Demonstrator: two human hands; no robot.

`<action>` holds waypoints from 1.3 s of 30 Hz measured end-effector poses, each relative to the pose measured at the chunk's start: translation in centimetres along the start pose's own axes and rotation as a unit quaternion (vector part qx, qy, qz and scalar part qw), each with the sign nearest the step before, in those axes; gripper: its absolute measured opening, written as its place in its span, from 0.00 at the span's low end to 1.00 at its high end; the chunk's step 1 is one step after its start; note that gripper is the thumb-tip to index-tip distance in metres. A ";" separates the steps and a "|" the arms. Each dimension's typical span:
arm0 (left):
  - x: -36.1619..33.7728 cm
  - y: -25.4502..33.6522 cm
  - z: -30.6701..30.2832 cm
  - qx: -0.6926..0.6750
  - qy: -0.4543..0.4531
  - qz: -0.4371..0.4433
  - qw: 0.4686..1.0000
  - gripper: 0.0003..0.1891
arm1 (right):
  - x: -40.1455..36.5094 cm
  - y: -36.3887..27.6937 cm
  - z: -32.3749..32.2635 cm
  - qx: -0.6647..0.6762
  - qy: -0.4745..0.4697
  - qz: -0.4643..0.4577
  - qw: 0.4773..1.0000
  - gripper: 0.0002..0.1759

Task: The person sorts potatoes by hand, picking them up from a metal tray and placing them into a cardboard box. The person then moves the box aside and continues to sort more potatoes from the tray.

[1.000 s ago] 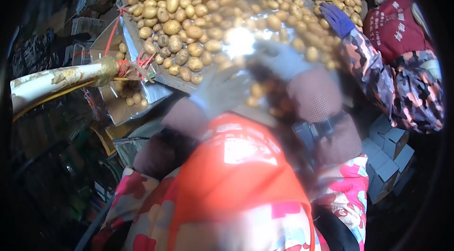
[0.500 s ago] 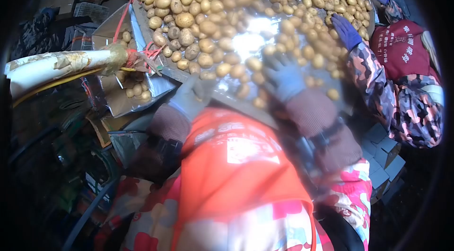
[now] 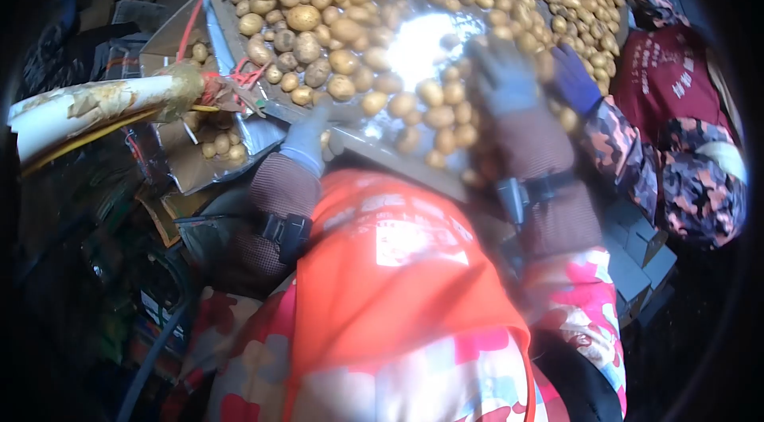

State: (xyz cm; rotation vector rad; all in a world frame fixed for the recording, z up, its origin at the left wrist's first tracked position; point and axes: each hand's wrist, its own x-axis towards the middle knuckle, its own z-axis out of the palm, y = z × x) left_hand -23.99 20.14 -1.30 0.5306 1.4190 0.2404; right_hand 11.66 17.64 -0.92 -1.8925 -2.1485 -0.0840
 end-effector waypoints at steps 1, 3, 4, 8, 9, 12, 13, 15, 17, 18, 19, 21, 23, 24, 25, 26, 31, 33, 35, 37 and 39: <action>0.3 -0.2 0.0 0.000 -0.005 -0.002 1.000 0.24 | -1.4 1.4 -0.6 -0.053 0.038 -0.024 0.998 0.18; 0.7 -0.5 0.0 -0.013 -0.010 0.019 1.000 0.23 | -1.6 2.1 -1.0 -0.093 0.060 -0.027 0.993 0.17; 0.8 -0.7 -0.2 -0.026 -0.014 0.038 0.999 0.23 | -1.7 1.9 -0.7 -0.080 0.039 -0.001 0.996 0.17; 1.6 -1.1 -0.2 -0.068 -0.035 0.075 0.994 0.22 | -0.9 -3.3 -1.5 0.121 -0.129 0.093 0.980 0.15; 1.7 -1.1 -0.2 -0.082 -0.043 0.068 0.993 0.22 | -1.0 -4.0 0.5 0.088 -0.107 0.057 0.989 0.14; 2.7 -1.0 -0.5 -0.056 -0.077 0.092 0.991 0.27 | 2.8 -5.2 2.2 0.045 -0.254 0.044 0.965 0.13; 4.3 -2.2 -1.7 0.002 -0.096 0.132 0.987 0.28 | 3.3 -5.7 1.6 0.037 -0.276 0.054 0.959 0.13; 3.8 -1.8 -1.3 0.012 -0.117 0.135 0.984 0.28 | 3.6 -7.1 0.0 0.018 -0.261 0.065 0.963 0.12; 0.8 -0.7 0.0 -0.082 -0.117 0.060 0.988 0.29 | 3.1 -7.0 0.4 0.023 -0.242 0.095 0.965 0.11; -1.8 1.4 1.6 -0.010 -0.121 0.027 0.992 0.29 | 2.7 -6.2 2.4 0.039 -0.260 0.125 0.957 0.11; -4.7 4.2 3.9 0.062 -0.123 -0.005 0.990 0.29 | 2.2 -6.2 2.9 0.070 -0.225 0.146 0.961 0.11; -6.1 5.1 5.4 0.084 -0.178 -0.027 0.980 0.30 | -0.1 -7.4 2.4 0.147 -0.099 0.172 0.969 0.12; -4.4 2.1 5.4 0.001 -0.267 -0.009 0.964 0.32 | -1.6 -8.1 1.3 0.260 -0.034 0.135 0.956 0.13; -3.2 0.6 5.3 -0.034 -0.302 -0.003 0.953 0.32 | -1.8 -8.3 1.0 0.328 -0.055 0.092 0.939 0.13; -1.7 -1.2 5.1 -0.055 -0.316 0.004 0.947 0.32 | -1.3 -8.2 0.7 0.304 -0.094 0.092 0.944 0.14; -1.5 -1.6 5.2 -0.032 -0.315 0.041 0.948 0.32 | -0.7 -8.1 0.2 0.278 -0.132 0.091 0.947 0.15; -2.7 -3.5 3.6 0.109 -0.247 0.276 0.923 0.27 | 7.0 -6.5 -1.2 -0.112 -0.430 0.078 0.892 0.18; 1.9 -5.8 1.8 -0.251 -0.449 0.070 0.855 0.29 | 6.9 -6.2 -0.5 -0.110 -0.426 0.086 0.894 0.18; 3.2 -6.8 0.9 -0.314 -0.429 -0.005 0.847 0.31 | 6.4 -5.7 0.6 -0.079 -0.381 0.117 0.914 0.19; 2.4 -5.8 1.2 -0.304 -0.366 0.022 0.880 0.31 | 5.5 -5.9 0.8 -0.039 -0.330 0.150 0.931 0.19; 1.9 -5.2 2.0 -0.417 -0.378 -0.052 0.825 0.31 | 3.6 -7.0 0.4 -0.010 -0.302 0.160 0.940 0.19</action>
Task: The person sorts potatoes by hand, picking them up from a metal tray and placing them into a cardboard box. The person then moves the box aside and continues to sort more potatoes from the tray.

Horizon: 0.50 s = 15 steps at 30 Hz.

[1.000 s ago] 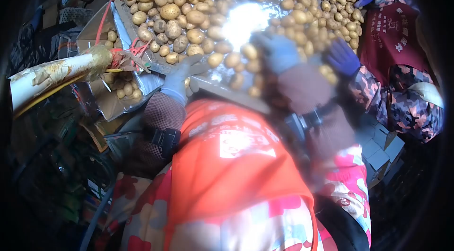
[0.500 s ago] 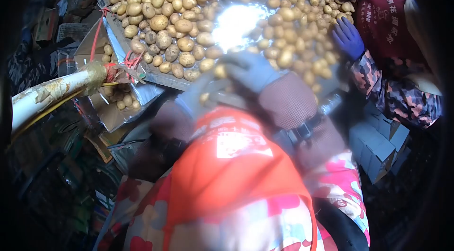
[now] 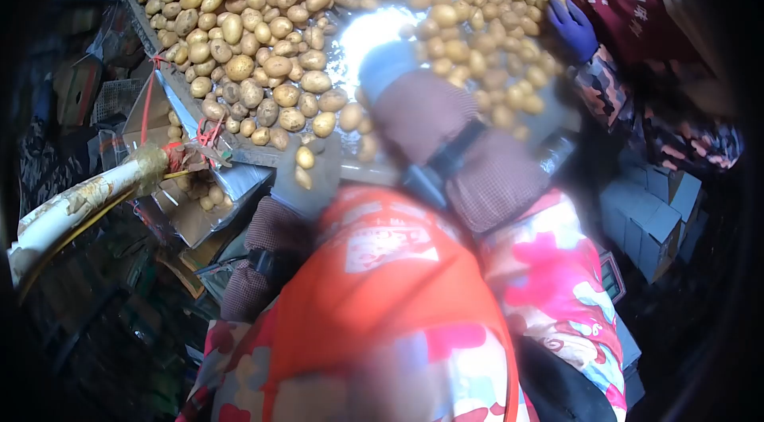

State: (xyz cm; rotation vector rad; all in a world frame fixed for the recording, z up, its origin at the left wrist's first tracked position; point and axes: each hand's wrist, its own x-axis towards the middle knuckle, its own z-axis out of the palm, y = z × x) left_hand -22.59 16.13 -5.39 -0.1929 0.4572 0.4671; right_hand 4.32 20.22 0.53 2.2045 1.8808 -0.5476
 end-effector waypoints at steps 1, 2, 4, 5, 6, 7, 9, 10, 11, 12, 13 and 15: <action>0.3 -0.3 0.5 -0.072 -0.004 -0.017 0.997 0.31 | -0.4 -0.1 0.6 0.014 0.007 0.004 1.000 0.19; 0.8 -0.2 1.3 -0.140 -0.010 -0.033 0.990 0.30 | -0.4 -0.1 1.1 0.029 0.014 0.016 0.999 0.19; 1.0 0.1 3.3 -0.169 0.031 -0.040 0.984 0.32 | 0.2 0.3 2.1 0.083 0.019 0.045 0.995 0.20; 1.0 -0.1 5.0 -0.135 0.075 -0.033 0.987 0.34 | 0.0 0.4 2.1 0.125 0.021 0.060 0.990 0.20; 0.9 -0.4 6.3 -0.103 0.120 -0.027 0.987 0.35 | -0.2 0.4 1.6 0.172 0.029 0.067 0.982 0.20; 1.0 -0.6 7.2 -0.064 0.077 -0.016 0.995 0.34 | -1.6 0.1 1.3 0.237 0.047 0.055 0.969 0.20; 1.0 -0.9 7.7 0.025 0.025 0.006 0.999 0.31 | -5.8 -1.4 0.3 0.356 0.085 -0.026 0.930 0.18; 1.1 -0.9 7.5 0.078 0.016 0.016 0.997 0.29 | -7.2 -1.6 1.6 0.395 0.111 -0.115 0.905 0.18; 1.5 -0.9 6.1 0.145 0.038 0.015 0.989 0.27 | -7.8 -0.9 2.0 0.405 0.122 -0.138 0.896 0.17; 1.6 -0.9 5.6 0.120 0.048 0.000 0.992 0.25 | -8.4 -0.2 2.5 0.414 0.132 -0.161 0.886 0.16; 1.6 -0.9 5.2 0.094 0.058 -0.014 0.994 0.23 | -8.5 1.5 2.6 0.395 0.128 -0.124 0.901 0.15; 0.9 -0.7 4.7 -0.136 0.056 -0.072 0.986 0.19 | -8.5 5.1 3.7 0.346 0.187 -0.047 0.918 0.13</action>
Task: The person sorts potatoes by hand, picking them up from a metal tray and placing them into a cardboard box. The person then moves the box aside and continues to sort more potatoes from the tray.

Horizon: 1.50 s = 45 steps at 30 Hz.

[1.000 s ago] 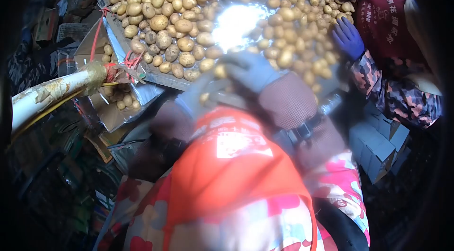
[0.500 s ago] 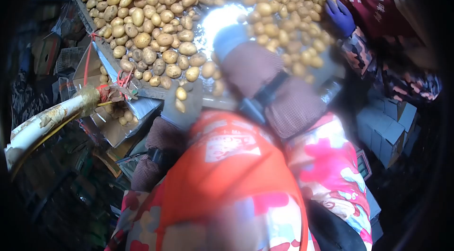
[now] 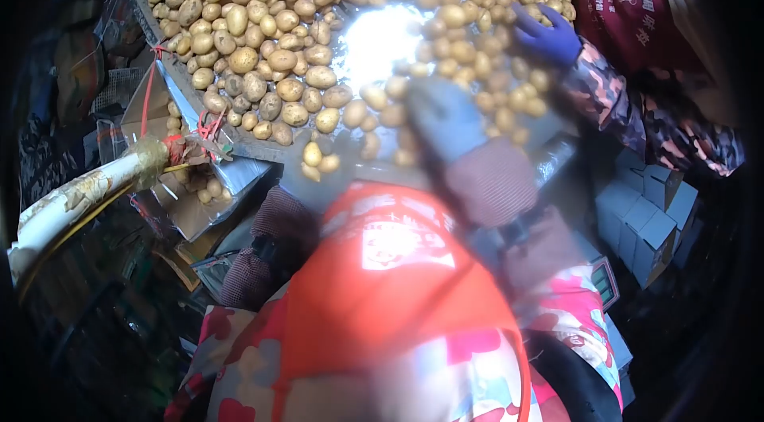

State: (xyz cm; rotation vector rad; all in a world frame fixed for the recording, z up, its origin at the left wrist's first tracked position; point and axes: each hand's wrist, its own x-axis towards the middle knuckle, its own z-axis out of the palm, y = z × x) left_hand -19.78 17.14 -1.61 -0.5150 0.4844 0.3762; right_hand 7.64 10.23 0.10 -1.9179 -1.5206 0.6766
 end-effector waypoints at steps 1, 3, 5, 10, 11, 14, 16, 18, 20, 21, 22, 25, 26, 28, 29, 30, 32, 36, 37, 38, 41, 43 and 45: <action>0.1 0.5 -1.8 0.155 -0.019 0.066 0.986 0.18 | 0.2 1.8 -0.4 -0.039 0.068 0.008 0.997 0.12; 0.3 1.6 -5.7 0.353 -0.037 0.148 0.923 0.17 | 2.3 3.7 -0.9 -0.051 0.075 -0.056 0.994 0.11; 0.1 2.0 -6.4 0.349 -0.029 0.137 0.927 0.17 | 4.5 3.1 -1.0 -0.069 0.029 -0.098 0.992 0.11; -0.7 0.7 -3.7 0.155 0.042 0.045 0.986 0.19 | 9.3 3.5 2.4 -0.285 -0.080 -0.139 0.945 0.09; -1.2 -0.1 -2.3 0.183 0.088 0.065 0.977 0.19 | 10.2 3.7 3.2 -0.339 -0.095 -0.131 0.927 0.09; -1.7 0.3 -3.0 0.187 0.077 0.051 0.978 0.20 | 13.9 -4.3 2.0 -0.295 -0.165 0.162 0.927 0.13; -2.5 -0.2 -2.7 0.328 0.061 0.111 0.936 0.20 | 14.3 -10.6 -0.5 -0.037 -0.182 0.397 0.899 0.19; -3.0 -2.0 -0.9 0.514 0.070 0.216 0.827 0.20 | 10.4 -4.9 0.5 0.131 -0.223 0.266 0.929 0.24; -3.0 -2.3 -0.9 0.527 0.065 0.224 0.818 0.19 | 6.9 -2.9 1.2 0.136 -0.265 0.065 0.952 0.20; -2.7 -2.2 -1.0 0.556 0.044 0.225 0.799 0.19 | 5.3 -3.2 1.6 0.048 -0.263 -0.056 0.962 0.18; -2.3 -2.1 -1.2 0.584 0.023 0.228 0.779 0.19 | 3.9 -3.3 2.1 -0.042 -0.248 -0.146 0.957 0.16; -1.4 0.9 -3.3 0.127 -0.117 -0.126 0.977 0.19 | 1.4 -3.1 4.5 -0.282 -0.209 -0.220 0.910 0.10; -1.9 1.2 -3.8 0.137 -0.088 -0.094 0.982 0.18 | 0.9 -2.6 5.2 -0.285 -0.167 -0.249 0.910 0.10; -3.8 0.5 -2.3 0.156 -0.028 -0.023 0.987 0.19 | 1.0 -2.9 7.1 -0.294 -0.150 -0.248 0.911 0.09; -4.2 0.7 -2.4 0.166 -0.032 -0.006 0.986 0.18 | 1.8 -3.3 8.4 -0.300 -0.175 -0.214 0.913 0.09; -4.4 1.0 -2.7 0.176 -0.038 0.009 0.984 0.17 | 2.2 -3.7 8.3 -0.291 -0.181 -0.194 0.919 0.09; -4.1 1.4 -3.5 0.097 -0.043 0.039 0.994 0.16 | 2.8 -4.4 7.1 -0.259 -0.177 -0.167 0.935 0.09; -1.8 0.6 -3.7 -0.027 -0.048 0.074 0.996 0.21 | 0.7 -6.0 4.8 0.012 -0.038 -0.060 0.997 0.09; -1.4 0.2 -2.9 0.001 -0.052 0.082 0.995 0.21 | 0.1 -6.8 3.8 0.081 -0.018 -0.015 0.996 0.09; -1.1 -0.2 -2.1 0.030 -0.056 0.089 0.994 0.21 | 0.8 -9.2 1.6 0.127 -0.041 0.050 0.990 0.10; -0.3 -0.8 -1.2 -0.093 -0.065 0.031 0.993 0.20 | 2.7 -7.0 -0.5 -0.112 -0.040 0.056 0.991 0.11; 0.2 -1.2 -0.7 -0.091 -0.015 0.026 0.995 0.19 | 4.9 -2.5 0.9 -0.290 -0.049 0.057 0.954 0.12; 0.5 -1.7 0.2 0.098 -0.047 0.072 0.991 0.18 | 7.0 1.8 3.9 -0.360 -0.089 0.112 0.922 0.12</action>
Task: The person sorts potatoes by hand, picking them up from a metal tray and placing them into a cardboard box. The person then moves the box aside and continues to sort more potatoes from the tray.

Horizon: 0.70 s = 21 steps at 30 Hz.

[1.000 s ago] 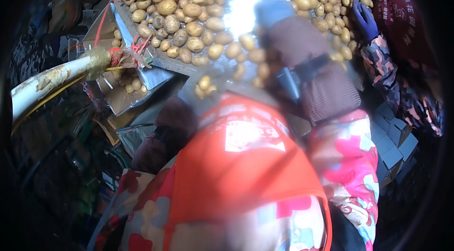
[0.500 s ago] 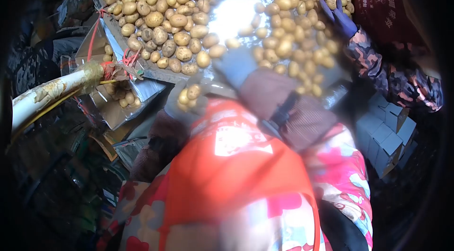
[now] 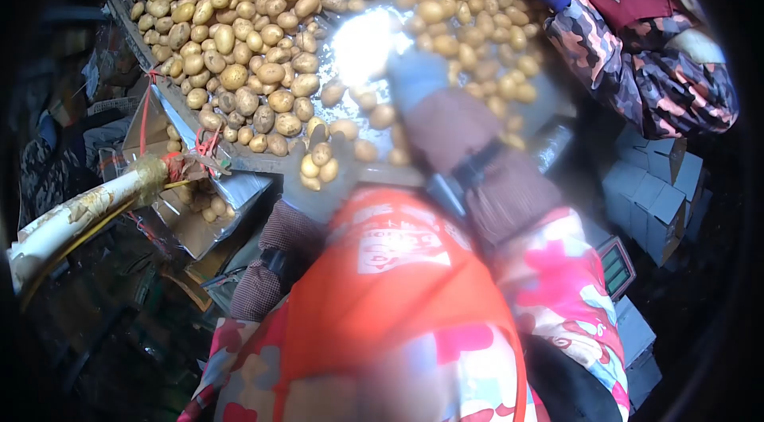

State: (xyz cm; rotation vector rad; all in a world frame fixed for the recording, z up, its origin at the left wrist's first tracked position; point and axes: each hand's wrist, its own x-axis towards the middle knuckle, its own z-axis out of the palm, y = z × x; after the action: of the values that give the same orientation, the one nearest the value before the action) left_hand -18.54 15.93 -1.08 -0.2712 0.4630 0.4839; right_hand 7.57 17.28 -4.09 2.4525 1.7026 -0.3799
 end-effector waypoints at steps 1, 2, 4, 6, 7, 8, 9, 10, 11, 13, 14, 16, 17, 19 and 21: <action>0.3 0.0 0.3 -0.003 -0.061 -0.010 0.998 0.18 | 1.1 0.5 1.1 0.005 0.005 -0.029 1.000 0.13; 0.5 -0.2 0.7 -0.008 -0.122 -0.020 0.992 0.18 | 1.9 1.3 2.1 0.009 0.009 -0.058 0.998 0.13; 0.0 -0.8 3.4 0.043 0.057 0.010 0.997 0.17 | 1.0 1.9 1.4 0.081 0.027 -0.053 0.995 0.15; 0.0 -0.4 3.2 0.078 0.116 0.020 0.990 0.16 | -0.2 2.9 -0.6 0.168 0.080 -0.013 0.982 0.18; 0.4 0.3 1.5 0.091 0.086 0.015 0.992 0.15 | -0.1 3.4 -1.7 0.189 0.120 -0.008 0.975 0.19; 0.5 0.6 0.0 0.103 0.059 0.008 0.993 0.14 | 0.7 4.1 -2.2 0.171 0.182 -0.026 0.968 0.20; 0.2 0.3 0.6 0.062 0.081 -0.006 0.995 0.13 | 0.9 4.3 -2.8 0.155 0.242 -0.044 0.957 0.21; -0.3 0.2 2.2 0.023 0.103 -0.018 0.994 0.13 | 1.1 3.1 -5.4 0.060 0.167 -0.058 0.982 0.21; -0.6 -0.3 2.6 0.050 0.109 0.012 0.993 0.12 | 1.7 2.1 -7.0 -0.007 0.108 -0.078 0.991 0.21; -1.0 -0.6 1.9 0.169 0.049 0.043 0.983 0.12 | 2.8 1.6 -7.1 -0.069 0.028 -0.099 0.992 0.20; -1.1 -0.2 -0.1 0.259 -0.017 0.045 0.965 0.12 | 3.2 1.8 -6.9 -0.079 0.007 -0.104 0.991 0.19; -1.3 0.1 -1.0 0.661 -0.086 0.179 0.723 0.11 | 4.0 2.3 -6.6 -0.073 -0.016 -0.110 0.991 0.19; -1.4 -0.1 -1.5 0.873 -0.073 0.275 0.395 0.11 | 4.6 2.7 -6.4 -0.064 -0.020 -0.109 0.992 0.18; -2.1 -0.2 -2.7 0.942 -0.040 0.306 -0.132 0.10 | 5.7 3.7 -5.9 -0.048 -0.029 -0.103 0.993 0.18; -2.4 0.3 -4.4 0.832 -0.039 0.231 -0.503 0.13 | 6.5 4.8 -5.3 -0.012 -0.018 -0.097 0.995 0.17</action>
State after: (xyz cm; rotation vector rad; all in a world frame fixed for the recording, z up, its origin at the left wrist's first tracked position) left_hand -22.18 13.74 -3.78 -2.2877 -0.1945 0.2169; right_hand 14.95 22.74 -0.94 2.2567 1.9243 -0.4196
